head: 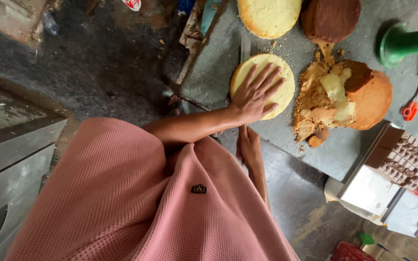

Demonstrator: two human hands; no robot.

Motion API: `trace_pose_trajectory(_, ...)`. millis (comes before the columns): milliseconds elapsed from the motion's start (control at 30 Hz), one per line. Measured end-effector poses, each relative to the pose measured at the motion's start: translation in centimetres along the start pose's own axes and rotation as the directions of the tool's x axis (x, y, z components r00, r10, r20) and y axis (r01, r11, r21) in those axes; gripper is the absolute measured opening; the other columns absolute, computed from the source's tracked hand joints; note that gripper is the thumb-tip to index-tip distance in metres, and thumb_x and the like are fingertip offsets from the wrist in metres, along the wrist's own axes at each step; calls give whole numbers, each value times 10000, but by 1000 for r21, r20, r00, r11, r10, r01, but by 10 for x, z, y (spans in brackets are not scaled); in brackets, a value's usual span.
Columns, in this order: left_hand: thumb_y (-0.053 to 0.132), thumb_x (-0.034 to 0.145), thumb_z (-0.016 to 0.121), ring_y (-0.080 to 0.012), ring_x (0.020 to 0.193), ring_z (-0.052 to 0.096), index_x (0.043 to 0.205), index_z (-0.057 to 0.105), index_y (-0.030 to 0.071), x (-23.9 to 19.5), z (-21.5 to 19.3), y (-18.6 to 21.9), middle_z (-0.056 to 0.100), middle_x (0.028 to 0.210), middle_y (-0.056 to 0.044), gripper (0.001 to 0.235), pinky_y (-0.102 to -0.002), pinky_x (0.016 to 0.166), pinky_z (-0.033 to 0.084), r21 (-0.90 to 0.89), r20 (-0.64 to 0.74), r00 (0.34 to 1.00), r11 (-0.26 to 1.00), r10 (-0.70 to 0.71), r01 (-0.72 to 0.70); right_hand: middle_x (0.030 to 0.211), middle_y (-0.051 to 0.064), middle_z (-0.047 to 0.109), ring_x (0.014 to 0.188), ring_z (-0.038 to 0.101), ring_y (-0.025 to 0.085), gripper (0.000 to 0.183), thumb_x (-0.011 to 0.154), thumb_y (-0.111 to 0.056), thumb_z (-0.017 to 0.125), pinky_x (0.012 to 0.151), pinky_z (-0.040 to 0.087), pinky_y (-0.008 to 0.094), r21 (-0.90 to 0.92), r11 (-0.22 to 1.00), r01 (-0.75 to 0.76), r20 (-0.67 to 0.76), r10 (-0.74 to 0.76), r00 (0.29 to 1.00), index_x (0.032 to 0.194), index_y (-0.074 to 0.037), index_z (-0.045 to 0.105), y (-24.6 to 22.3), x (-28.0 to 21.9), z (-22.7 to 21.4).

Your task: The person slices round cakes into layers using a long serrated knife. They trim the domed tops and cut through the sides to create even layers, then stack the slices on the counter.

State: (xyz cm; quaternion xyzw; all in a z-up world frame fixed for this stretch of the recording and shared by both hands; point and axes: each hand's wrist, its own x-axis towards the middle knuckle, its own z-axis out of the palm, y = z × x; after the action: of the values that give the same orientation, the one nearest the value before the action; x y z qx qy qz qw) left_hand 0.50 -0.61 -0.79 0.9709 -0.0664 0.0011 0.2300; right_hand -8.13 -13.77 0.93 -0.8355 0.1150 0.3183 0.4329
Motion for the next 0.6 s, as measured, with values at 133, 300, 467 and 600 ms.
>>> trace_pose_trajectory(133,644,1018,413,-318,1598,44,1657,211,181,1,-3,-3,84,1730,-114,814,-578,1283,22,4,-28,999,1000,19,-19,513,24,418,457,374,154,561,1046,-474,496,429,302,385,-127,991,43,-33,-47,998,680,-49,520,6,-14,-4)
trace_pose_trajectory(300,577,928,641,-387,1541,171,1586,309,101,4,-16,-8,211,1660,-204,878,-609,1240,111,-78,-125,989,992,84,-95,526,38,428,490,389,146,582,1049,-480,506,450,328,390,-174,977,125,-20,-130,991,690,-22,531,38,-36,-12)
trace_pose_trajectory(467,471,751,874,-362,1372,428,1508,482,59,-6,-40,-43,497,1453,-182,947,-560,1149,328,-171,-359,931,985,-66,3,538,51,438,524,404,139,603,1051,-486,515,472,354,396,-234,958,164,-31,-176,984,701,4,542,18,3,3)
trace_pose_trajectory(600,617,627,922,-379,1198,476,1294,612,-40,-13,-64,-72,563,1239,-213,986,-567,1030,360,-139,-386,911,986,-143,95,555,56,460,546,418,127,596,1051,-487,525,483,373,389,-246,958,147,-19,-157,987,726,10,572,-7,-11,-1)
